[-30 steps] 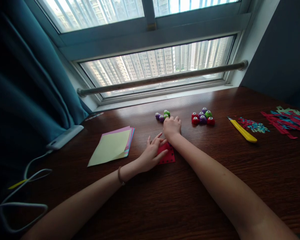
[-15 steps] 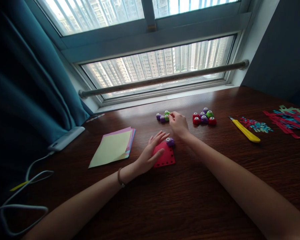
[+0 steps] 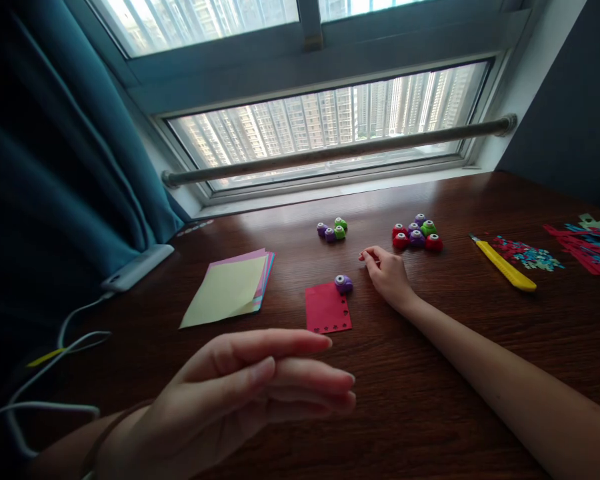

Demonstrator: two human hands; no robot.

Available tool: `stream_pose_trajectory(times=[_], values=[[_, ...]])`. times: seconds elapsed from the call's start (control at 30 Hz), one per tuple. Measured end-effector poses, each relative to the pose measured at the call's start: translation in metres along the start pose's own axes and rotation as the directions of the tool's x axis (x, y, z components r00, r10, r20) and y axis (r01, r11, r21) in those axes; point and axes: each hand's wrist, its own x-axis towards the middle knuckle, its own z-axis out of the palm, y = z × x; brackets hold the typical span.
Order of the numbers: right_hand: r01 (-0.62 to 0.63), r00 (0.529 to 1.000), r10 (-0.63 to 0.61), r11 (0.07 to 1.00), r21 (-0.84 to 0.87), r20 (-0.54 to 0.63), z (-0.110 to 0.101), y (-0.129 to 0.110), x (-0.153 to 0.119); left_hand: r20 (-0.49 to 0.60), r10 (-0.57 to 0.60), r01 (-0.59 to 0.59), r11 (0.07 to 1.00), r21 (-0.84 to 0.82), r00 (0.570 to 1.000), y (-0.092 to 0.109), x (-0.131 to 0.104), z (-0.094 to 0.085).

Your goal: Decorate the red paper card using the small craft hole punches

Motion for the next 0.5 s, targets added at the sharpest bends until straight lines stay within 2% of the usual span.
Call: stream_pose_trajectory(times=[0.2, 0.4, 0.5], values=[[-0.004, 1.0, 0.004, 1.0, -0.027, -0.007, -0.003, -0.001, -0.001, 0.033, -0.129, 0.131, 0.988, -0.076, 0.991, 0.004, -0.007, 0.013], [-0.006, 1.0, 0.005, 0.999, -0.044, -0.008, -0.002, 0.003, -0.001, 0.046, -0.161, 0.166, 0.974, -0.153, 0.986, -0.001, -0.013, 0.02], [-0.01, 1.0, 0.009, 0.999, -0.042, -0.005, -0.002, 0.003, -0.001, 0.008, -0.16, 0.16, 0.978, -0.137, 0.987, -0.003, -0.014, 0.017]])
